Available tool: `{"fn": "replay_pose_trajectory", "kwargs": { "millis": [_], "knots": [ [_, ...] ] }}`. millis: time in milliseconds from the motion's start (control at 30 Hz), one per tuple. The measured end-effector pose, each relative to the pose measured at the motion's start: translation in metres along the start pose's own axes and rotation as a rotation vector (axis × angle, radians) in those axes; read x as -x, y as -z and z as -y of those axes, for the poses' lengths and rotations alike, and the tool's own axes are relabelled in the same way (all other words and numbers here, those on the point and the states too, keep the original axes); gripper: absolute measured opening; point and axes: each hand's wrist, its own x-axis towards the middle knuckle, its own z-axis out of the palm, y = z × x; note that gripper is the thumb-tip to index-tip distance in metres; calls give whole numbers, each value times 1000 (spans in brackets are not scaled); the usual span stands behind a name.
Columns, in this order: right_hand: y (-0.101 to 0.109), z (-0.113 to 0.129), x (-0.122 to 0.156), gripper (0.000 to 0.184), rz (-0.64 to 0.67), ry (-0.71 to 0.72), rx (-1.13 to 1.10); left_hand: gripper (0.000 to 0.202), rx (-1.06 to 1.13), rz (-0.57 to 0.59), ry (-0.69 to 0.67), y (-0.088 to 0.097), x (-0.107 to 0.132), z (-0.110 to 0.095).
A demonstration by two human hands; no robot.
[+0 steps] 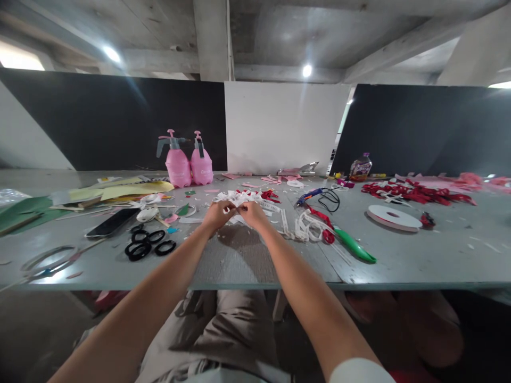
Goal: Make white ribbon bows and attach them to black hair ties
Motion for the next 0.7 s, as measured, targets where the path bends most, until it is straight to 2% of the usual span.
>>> {"fn": "replay_pose_trajectory", "kwargs": {
  "millis": [167, 300, 467, 633, 700],
  "knots": [
    [0, -2, -1, 30, -23, 5, 35, 22, 145, -20, 22, -6, -3, 7],
    [1, -3, -3, 27, -105, -30, 11, 20, 287, -46, 62, -12, -6, 10],
    [5, -2, -5, 25, -168, -28, -9, 20, 380, -17, 99, -15, -8, 11],
    [8, 3, -4, 29, -149, -42, -33, 33, 436, 57, 80, -13, -7, 9],
    [10, 4, -4, 24, -183, -41, -9, 36, 408, 83, 71, -12, -6, 7]
  ]
}}
